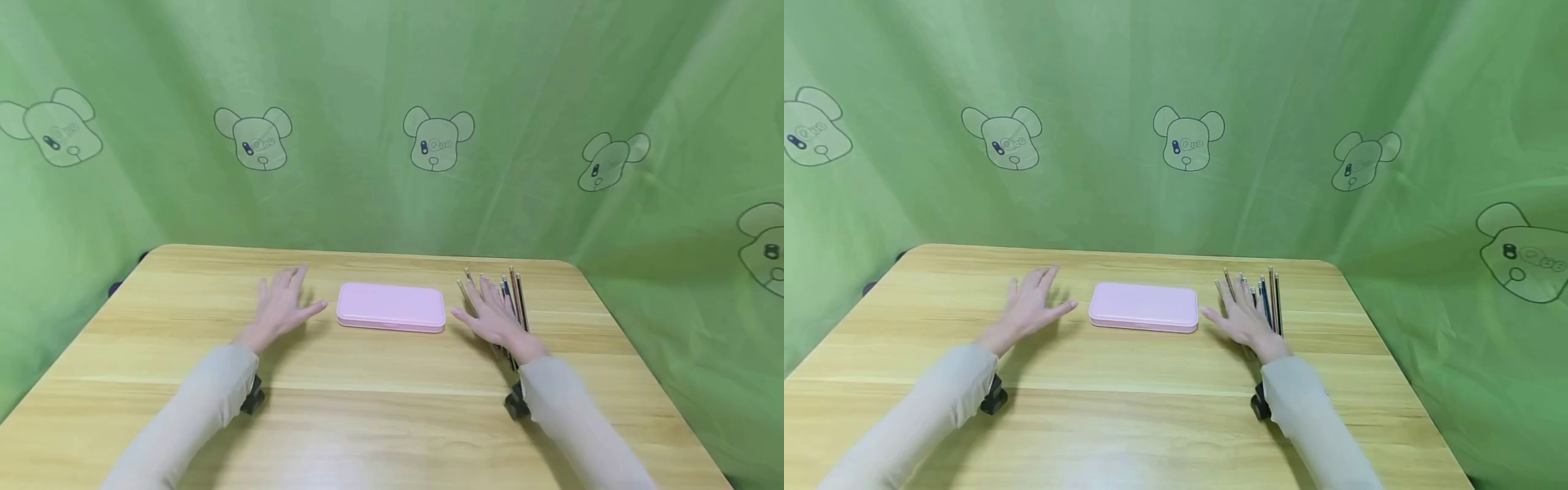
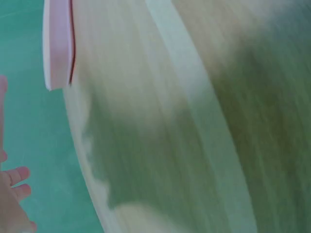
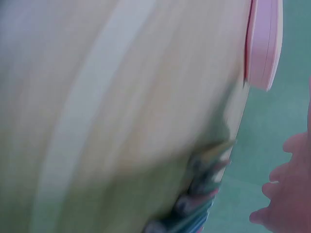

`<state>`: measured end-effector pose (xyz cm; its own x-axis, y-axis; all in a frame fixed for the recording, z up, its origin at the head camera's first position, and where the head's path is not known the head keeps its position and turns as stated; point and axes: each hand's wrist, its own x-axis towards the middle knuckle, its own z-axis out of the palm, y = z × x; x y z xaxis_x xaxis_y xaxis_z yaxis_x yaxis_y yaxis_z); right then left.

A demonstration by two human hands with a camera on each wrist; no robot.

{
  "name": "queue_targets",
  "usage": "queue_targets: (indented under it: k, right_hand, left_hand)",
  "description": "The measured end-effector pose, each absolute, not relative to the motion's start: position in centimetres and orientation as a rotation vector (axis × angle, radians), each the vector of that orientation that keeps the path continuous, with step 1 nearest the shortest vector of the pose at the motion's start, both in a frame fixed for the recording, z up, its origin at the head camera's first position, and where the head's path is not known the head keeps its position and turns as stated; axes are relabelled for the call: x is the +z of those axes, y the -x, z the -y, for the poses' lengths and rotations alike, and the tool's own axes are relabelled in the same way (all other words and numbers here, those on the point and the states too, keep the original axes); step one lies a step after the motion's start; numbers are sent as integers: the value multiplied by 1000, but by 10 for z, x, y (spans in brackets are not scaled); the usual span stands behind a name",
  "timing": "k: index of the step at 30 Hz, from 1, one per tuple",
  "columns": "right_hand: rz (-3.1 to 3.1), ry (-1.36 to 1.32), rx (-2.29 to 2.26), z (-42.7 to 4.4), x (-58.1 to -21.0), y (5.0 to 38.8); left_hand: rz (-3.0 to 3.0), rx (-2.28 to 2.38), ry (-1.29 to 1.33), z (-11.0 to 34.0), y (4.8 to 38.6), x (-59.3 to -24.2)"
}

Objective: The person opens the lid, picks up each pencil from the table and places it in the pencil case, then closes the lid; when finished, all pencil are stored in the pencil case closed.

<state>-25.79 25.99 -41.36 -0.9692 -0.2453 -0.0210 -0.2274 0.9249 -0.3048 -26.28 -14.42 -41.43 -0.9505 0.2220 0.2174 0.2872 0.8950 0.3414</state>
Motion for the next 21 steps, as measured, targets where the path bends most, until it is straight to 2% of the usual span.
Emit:
queue_targets:
  k: [5,12,21]
  right_hand:
    - [-2997,467,-525,-240,-415,262]
    - [-2962,559,-484,-209,-414,265]
    - [-2905,690,-423,-175,-415,267]
  left_hand:
    - [2862,-663,471,136,268,-420]
    - [2914,-658,729,126,275,-425]
    - [2976,-641,785,111,286,-427]
